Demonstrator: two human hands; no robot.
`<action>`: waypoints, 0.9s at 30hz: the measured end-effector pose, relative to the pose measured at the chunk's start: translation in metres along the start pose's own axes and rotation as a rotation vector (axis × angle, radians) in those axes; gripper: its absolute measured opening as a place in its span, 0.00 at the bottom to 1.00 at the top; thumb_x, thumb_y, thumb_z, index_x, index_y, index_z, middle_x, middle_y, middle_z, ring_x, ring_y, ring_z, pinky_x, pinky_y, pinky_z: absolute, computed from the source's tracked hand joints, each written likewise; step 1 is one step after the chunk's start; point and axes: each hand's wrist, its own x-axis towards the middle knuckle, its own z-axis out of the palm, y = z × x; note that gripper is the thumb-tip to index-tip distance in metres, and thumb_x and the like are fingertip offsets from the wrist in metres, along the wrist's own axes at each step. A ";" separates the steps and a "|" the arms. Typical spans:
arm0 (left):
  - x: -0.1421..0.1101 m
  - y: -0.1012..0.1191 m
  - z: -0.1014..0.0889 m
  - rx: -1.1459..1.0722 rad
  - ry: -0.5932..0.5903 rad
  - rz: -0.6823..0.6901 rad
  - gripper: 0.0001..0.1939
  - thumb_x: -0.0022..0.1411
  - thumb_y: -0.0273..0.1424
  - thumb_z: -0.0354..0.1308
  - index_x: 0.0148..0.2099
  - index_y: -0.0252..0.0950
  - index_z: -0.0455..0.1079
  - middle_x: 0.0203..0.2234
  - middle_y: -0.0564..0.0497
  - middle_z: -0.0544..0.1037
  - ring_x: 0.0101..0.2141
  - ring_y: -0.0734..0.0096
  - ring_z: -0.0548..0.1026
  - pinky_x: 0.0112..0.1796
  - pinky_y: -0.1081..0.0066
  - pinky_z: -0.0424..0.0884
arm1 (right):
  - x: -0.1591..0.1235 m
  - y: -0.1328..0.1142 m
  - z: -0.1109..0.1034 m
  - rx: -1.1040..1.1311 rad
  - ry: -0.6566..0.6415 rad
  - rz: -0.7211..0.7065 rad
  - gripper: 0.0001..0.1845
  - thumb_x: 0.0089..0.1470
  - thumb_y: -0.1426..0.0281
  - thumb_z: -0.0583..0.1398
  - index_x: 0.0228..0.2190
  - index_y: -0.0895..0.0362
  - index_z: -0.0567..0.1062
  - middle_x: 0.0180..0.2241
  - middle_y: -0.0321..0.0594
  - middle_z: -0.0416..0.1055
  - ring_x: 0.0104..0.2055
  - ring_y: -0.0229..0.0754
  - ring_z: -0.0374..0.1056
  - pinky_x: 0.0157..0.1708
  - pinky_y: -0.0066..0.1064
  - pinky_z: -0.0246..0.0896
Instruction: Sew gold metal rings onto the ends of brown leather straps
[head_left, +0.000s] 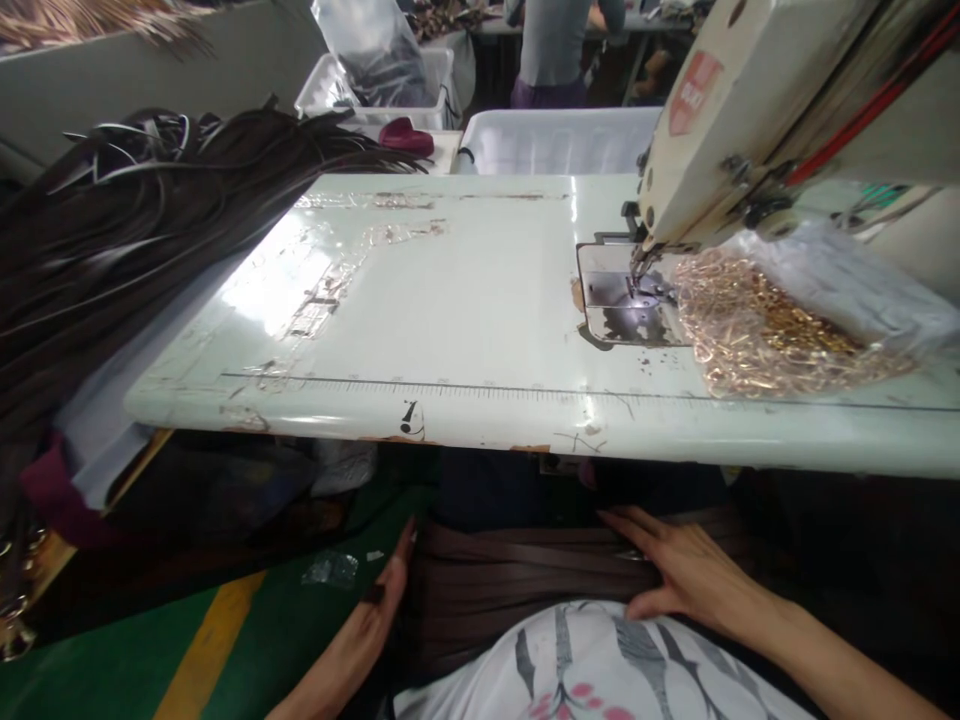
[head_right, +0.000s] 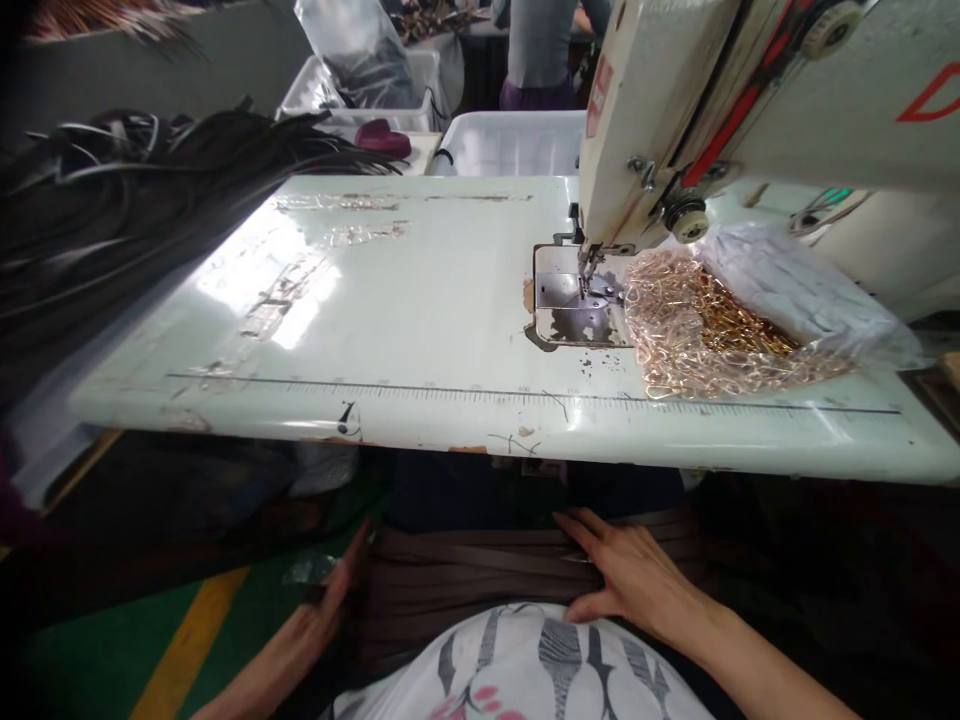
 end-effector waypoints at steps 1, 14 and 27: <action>0.004 0.003 -0.003 -0.104 0.050 -0.036 0.31 0.61 0.54 0.49 0.62 0.46 0.61 0.59 0.49 0.64 0.62 0.53 0.55 0.60 0.52 0.52 | 0.001 -0.001 0.001 -0.018 -0.023 0.012 0.50 0.39 0.47 0.67 0.59 0.55 0.63 0.55 0.53 0.65 0.47 0.59 0.69 0.46 0.46 0.64; -0.007 0.098 -0.091 -0.392 0.390 0.251 0.28 0.64 0.53 0.46 0.34 0.32 0.71 0.15 0.58 0.55 0.18 0.79 0.54 0.20 0.78 0.56 | 0.018 0.004 0.003 0.043 -0.220 0.005 0.36 0.36 0.66 0.62 0.52 0.57 0.72 0.42 0.49 0.73 0.45 0.58 0.69 0.46 0.45 0.64; -0.032 0.163 -0.083 -0.204 0.378 0.458 0.25 0.61 0.50 0.53 0.46 0.34 0.73 0.35 0.45 0.74 0.32 0.65 0.72 0.32 0.70 0.72 | 0.010 0.017 0.032 -0.053 -0.138 0.112 0.34 0.36 0.69 0.62 0.50 0.55 0.74 0.45 0.51 0.74 0.47 0.62 0.69 0.48 0.46 0.65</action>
